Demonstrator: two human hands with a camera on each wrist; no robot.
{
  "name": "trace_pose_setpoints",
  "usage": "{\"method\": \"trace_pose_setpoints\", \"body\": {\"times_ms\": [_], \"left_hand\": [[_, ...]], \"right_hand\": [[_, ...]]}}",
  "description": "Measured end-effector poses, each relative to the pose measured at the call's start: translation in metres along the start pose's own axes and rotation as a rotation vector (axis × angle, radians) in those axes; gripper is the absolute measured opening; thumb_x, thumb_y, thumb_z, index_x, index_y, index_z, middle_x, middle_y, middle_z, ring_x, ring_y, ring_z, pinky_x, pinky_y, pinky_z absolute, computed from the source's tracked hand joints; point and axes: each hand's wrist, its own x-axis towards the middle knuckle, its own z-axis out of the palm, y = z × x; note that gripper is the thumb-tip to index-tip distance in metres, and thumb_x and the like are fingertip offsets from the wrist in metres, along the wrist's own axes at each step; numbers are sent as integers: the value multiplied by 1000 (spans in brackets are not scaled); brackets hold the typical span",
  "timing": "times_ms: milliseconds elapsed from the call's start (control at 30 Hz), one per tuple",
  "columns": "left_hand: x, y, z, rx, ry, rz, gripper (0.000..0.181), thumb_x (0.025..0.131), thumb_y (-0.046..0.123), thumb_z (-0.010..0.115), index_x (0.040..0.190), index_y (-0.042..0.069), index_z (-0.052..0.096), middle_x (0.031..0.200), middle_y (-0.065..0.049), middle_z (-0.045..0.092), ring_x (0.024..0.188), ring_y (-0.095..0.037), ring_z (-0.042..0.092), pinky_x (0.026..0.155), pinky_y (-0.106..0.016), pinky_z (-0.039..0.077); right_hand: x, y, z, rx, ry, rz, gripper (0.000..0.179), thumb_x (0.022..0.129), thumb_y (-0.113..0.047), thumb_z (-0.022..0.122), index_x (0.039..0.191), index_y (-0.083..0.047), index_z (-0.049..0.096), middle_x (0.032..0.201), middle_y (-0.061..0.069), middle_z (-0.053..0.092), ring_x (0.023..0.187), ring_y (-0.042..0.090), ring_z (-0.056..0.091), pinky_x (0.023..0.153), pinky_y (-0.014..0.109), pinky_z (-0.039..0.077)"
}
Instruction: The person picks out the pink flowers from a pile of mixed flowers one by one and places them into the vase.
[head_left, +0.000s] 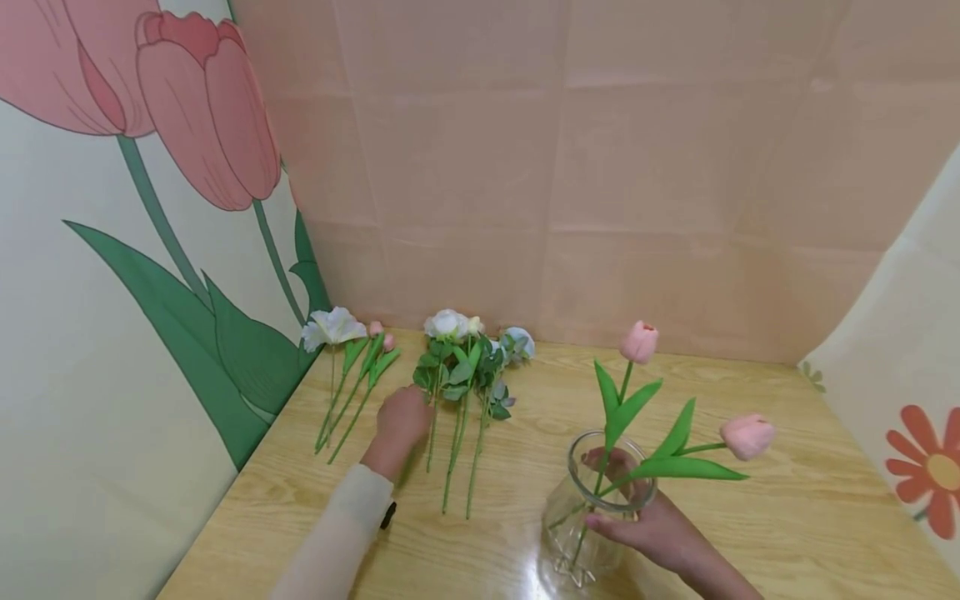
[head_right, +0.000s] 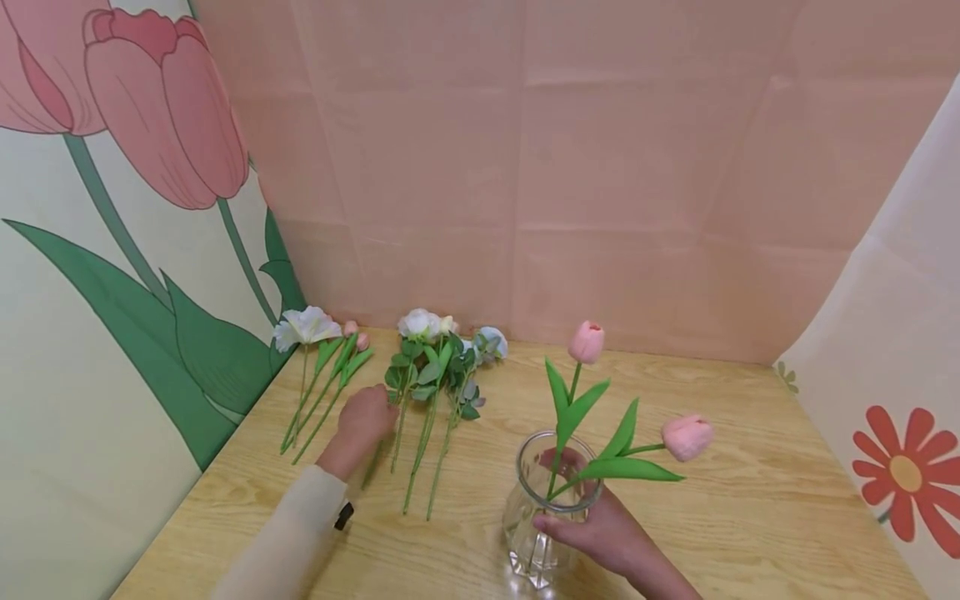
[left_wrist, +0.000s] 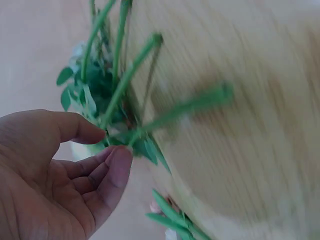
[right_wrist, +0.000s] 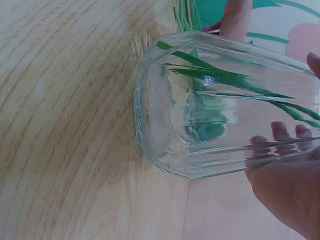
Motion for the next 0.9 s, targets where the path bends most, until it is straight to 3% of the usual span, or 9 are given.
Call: {"method": "trace_pose_setpoints", "body": {"times_ms": [167,367,633,900], "left_hand": [[5,-15,-11,54,-2,-27,20,97,17,66,94,-3,63,79,-15,61,66,-29,64,55,-41,55],[8,-33,-19,29,-9,-64,17,95,14,65,98,-3,63,87,-17,65,75,-34,66,59,-46,56],[10,-57,-22,6,17,-82,14,93,7,59,92,-6,65,85,-19,65,77,-36,65,61,-49,56],[14,-76,-22,41,46,-102,15,94,5,56,94,-9,63,90,-25,65,85,-41,66,71,-53,57]], "right_hand": [[0,0,-1,-2,0,5,68,87,-17,80,142,-15,40,145,16,49,136,53,38,95,78,37],[0,-1,-1,-14,5,3,68,86,-18,80,142,-13,41,144,17,50,135,54,39,95,77,38],[1,3,0,-2,8,13,68,86,-17,80,142,-14,41,144,17,50,135,52,39,95,77,38],[1,3,1,-3,12,-16,68,85,-15,80,141,-12,42,143,17,52,134,52,41,95,76,39]]}}
